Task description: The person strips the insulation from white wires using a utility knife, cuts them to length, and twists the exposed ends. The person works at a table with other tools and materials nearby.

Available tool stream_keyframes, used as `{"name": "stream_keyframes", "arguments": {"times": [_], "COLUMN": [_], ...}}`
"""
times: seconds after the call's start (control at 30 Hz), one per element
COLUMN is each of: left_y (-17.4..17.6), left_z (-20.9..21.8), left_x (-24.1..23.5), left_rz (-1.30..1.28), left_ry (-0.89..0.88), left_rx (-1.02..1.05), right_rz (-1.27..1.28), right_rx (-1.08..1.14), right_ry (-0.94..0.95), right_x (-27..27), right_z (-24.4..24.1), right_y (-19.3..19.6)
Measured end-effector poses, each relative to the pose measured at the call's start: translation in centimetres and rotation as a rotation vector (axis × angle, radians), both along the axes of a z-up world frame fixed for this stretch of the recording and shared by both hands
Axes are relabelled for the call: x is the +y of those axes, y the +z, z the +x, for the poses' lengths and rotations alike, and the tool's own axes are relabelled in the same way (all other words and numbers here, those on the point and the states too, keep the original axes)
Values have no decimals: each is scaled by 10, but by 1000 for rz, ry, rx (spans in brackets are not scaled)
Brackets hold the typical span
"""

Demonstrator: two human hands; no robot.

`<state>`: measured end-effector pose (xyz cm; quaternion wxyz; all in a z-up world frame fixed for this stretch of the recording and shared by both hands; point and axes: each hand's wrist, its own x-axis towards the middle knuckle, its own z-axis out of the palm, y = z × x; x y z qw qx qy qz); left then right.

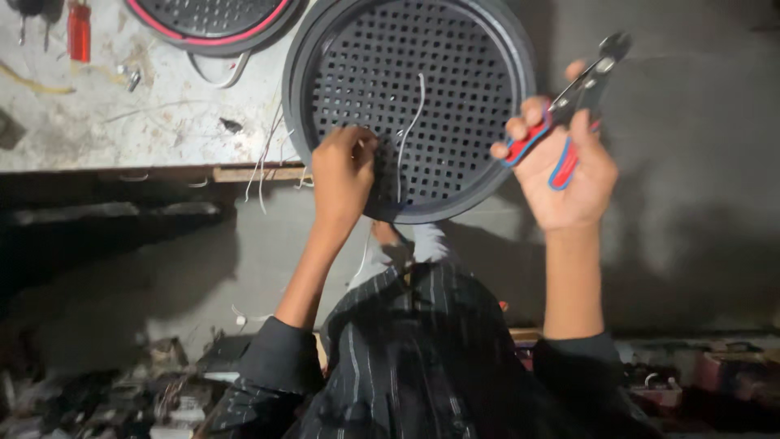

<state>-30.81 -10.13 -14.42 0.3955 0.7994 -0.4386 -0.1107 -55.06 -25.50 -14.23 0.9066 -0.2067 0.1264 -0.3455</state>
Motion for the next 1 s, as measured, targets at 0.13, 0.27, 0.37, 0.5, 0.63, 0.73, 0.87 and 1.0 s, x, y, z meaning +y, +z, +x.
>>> {"name": "stream_keyframes", "arguments": {"times": [0.13, 0.27, 0.37, 0.5, 0.63, 0.73, 0.87, 1.0], "left_y": [-18, -46, -66, -94, -102, -90, -70, -55], "left_z": [2, 5, 8, 18, 29, 23, 9, -3], "left_x": [-1, -44, -60, -81, -78, -73, -80, -79], "left_rz": [48, 104, 96, 116, 156, 143, 137, 44], "left_ry": [-78, -182, -188, -67, -61, 17, 195, 235], "left_rx": [42, 11, -26, -176, 53, 125, 305, 498], "right_rz": [-2, -29, -1, -96, -272, -409, -722, -1264], "right_rx": [74, 160, 178, 248, 420, 507, 715, 805], "right_ry": [-69, -124, -117, -128, -92, 23, 236, 400], "right_x": [40, 55, 66, 49, 13, -21, -62, -81], "right_z": [-17, -36, -42, -49, -38, -25, 6, 39], "right_y": [10, 28, 33, 36, 42, 44, 32, 17]}}
